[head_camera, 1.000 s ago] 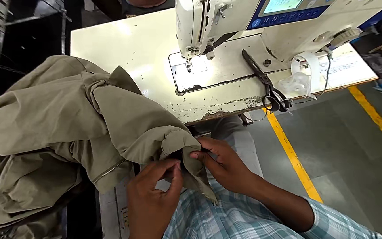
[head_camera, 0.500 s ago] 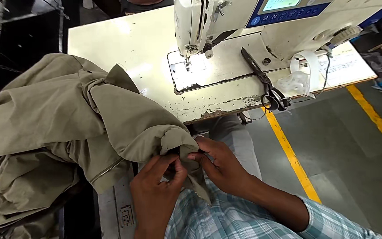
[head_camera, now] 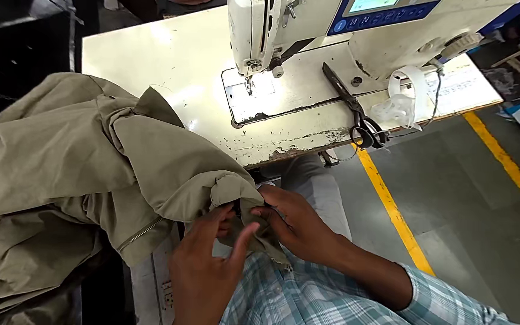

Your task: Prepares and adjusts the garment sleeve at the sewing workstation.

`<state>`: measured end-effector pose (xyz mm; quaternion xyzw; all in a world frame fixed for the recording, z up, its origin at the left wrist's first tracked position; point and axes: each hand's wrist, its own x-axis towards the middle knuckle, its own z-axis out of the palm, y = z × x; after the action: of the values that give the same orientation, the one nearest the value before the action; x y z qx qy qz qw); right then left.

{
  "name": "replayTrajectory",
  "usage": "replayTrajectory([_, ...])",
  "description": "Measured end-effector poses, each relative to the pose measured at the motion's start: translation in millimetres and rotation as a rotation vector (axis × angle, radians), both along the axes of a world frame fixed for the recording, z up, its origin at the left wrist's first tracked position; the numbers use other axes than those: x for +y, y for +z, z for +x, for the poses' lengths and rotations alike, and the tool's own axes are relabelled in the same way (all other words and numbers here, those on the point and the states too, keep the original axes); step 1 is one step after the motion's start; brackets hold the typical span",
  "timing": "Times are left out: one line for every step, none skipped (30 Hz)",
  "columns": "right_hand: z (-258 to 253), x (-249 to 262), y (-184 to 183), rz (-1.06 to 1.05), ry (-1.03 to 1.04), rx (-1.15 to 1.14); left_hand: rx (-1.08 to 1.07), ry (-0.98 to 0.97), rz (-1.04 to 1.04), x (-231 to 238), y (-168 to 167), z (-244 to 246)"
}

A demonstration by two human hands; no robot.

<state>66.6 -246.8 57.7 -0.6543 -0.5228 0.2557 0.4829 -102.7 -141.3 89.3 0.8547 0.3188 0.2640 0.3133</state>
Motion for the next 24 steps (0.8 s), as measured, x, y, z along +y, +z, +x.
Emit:
replayTrajectory([1, 0, 0, -0.001, 0.001, -0.023, 0.031, 0.001, 0.091, 0, -2, 2])
replayTrajectory([2, -1, 1, -0.003, 0.003, -0.046, 0.052, 0.008, 0.167, 1, -3, 4])
replayTrajectory([2, -1, 1, -0.005, 0.006, -0.06, 0.071, 0.002, 0.214, 4, -2, 4])
replayTrajectory([4, -1, 2, -0.007, 0.009, -0.065, 0.09, -0.021, 0.232, 7, -1, 3])
replayTrajectory([5, -2, 2, -0.009, 0.014, -0.063, 0.098, -0.055, 0.223, 9, 0, 1])
replayTrajectory([7, -3, 2, -0.011, 0.021, -0.057, 0.092, -0.083, 0.205, 11, 0, -1])
replayTrajectory([8, -4, 1, -0.012, 0.028, -0.05, 0.074, -0.105, 0.19, 12, -1, -3])
replayTrajectory([9, -5, 1, -0.01, 0.035, -0.046, 0.062, -0.117, 0.184, 12, -1, -4])
replayTrajectory([10, -5, 0, -0.005, 0.039, -0.046, 0.057, -0.123, 0.189, 12, -2, -4])
replayTrajectory([9, -5, -1, 0.0, 0.042, -0.045, 0.063, -0.134, 0.195, 11, -3, -5])
replayTrajectory([9, -5, -1, -0.002, 0.043, -0.044, 0.071, -0.156, 0.191, 10, -3, -6])
replayTrajectory([9, -4, 0, -0.008, 0.041, -0.041, 0.085, -0.181, 0.186, 9, -2, -6])
replayTrajectory([10, -3, 1, -0.013, 0.039, -0.034, 0.09, -0.203, 0.189, 8, -3, -5])
replayTrajectory([11, -3, 1, -0.014, 0.041, -0.027, 0.078, -0.225, 0.198, 6, -4, -4])
replayTrajectory([11, -2, 1, -0.012, 0.05, -0.02, 0.046, -0.254, 0.205, 5, -6, -3])
replayTrajectory([11, -2, 1, -0.01, 0.068, -0.011, 0.009, -0.298, 0.196, 5, -8, -2])
replayTrajectory([10, -2, 1, -0.008, 0.093, -0.001, -0.025, -0.36, 0.161, 6, -12, -2])
replayTrajectory([10, -2, -1, -0.008, 0.117, 0.008, -0.037, -0.428, 0.109, 9, -15, -1])
replayTrajectory([10, -3, -2, -0.014, 0.134, 0.015, -0.032, -0.485, 0.055, 11, -17, -2])
replayTrajectory([11, -3, -4, -0.021, 0.143, 0.021, -0.021, -0.53, 0.009, 14, -18, -3])
replayTrajectory([14, -4, -4, -0.028, 0.149, 0.032, 0.006, -0.561, -0.011, 18, -18, -4])
replayTrajectory([16, -5, -3, -0.033, 0.155, 0.051, 0.035, -0.582, -0.003, 21, -16, -5])
replayTrajectory([19, -5, -2, -0.033, 0.163, 0.075, 0.067, -0.597, 0.04, 22, -13, -4])
replayTrajectory([20, -5, 0, -0.03, 0.18, 0.104, 0.087, -0.606, 0.117, 18, -8, -1])
